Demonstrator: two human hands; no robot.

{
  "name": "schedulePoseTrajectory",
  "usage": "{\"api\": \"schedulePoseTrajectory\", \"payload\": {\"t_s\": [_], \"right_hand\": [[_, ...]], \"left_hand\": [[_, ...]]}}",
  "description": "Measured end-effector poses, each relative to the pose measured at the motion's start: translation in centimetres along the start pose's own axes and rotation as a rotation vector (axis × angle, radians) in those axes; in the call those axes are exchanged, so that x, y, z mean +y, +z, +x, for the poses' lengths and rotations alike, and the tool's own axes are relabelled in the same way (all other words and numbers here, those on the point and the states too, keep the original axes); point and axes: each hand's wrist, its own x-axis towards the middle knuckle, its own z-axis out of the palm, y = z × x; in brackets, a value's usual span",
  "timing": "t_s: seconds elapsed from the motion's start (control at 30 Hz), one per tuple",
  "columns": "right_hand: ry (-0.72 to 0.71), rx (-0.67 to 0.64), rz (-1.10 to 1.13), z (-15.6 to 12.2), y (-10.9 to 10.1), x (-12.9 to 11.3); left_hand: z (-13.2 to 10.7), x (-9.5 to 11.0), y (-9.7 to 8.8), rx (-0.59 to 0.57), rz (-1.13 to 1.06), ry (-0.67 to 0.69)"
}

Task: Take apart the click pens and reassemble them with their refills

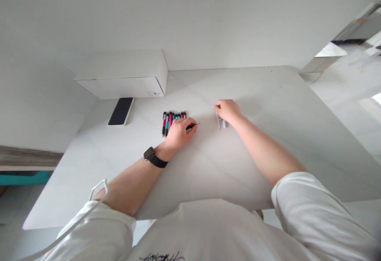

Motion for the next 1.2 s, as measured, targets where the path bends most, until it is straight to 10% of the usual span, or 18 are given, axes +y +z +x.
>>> {"api": "schedulePoseTrajectory", "payload": {"t_s": [0.2, 0.4, 0.53, 0.9, 1.2], "right_hand": [[-0.131, 0.063, 0.18, -1.5, -1.4, -0.9], [-0.377, -0.294, 0.552, -4.2, -2.3, -4.9], [-0.385, -0.308, 0.605, -5.0, -1.8, -6.2], [-0.326, -0.056, 0.45, -1.5, -4.5, -1.3], [-0.475, -0.246, 0.132, -0.7, -2.5, 0.9]], "left_hand": [[0.0, 0.0, -0.1, 0.004, -0.01, -0.009], [0.0, 0.4, -0.4, 0.04, 0.021, -0.017], [0.1, 0.6, -0.4, 0.053, 0.032, -0.018], [0.2, 0.2, -0.5, 0.039, 0.011, -0.027], [0.2, 0.2, -0.4, 0.026, -0.003, -0.013]]}}
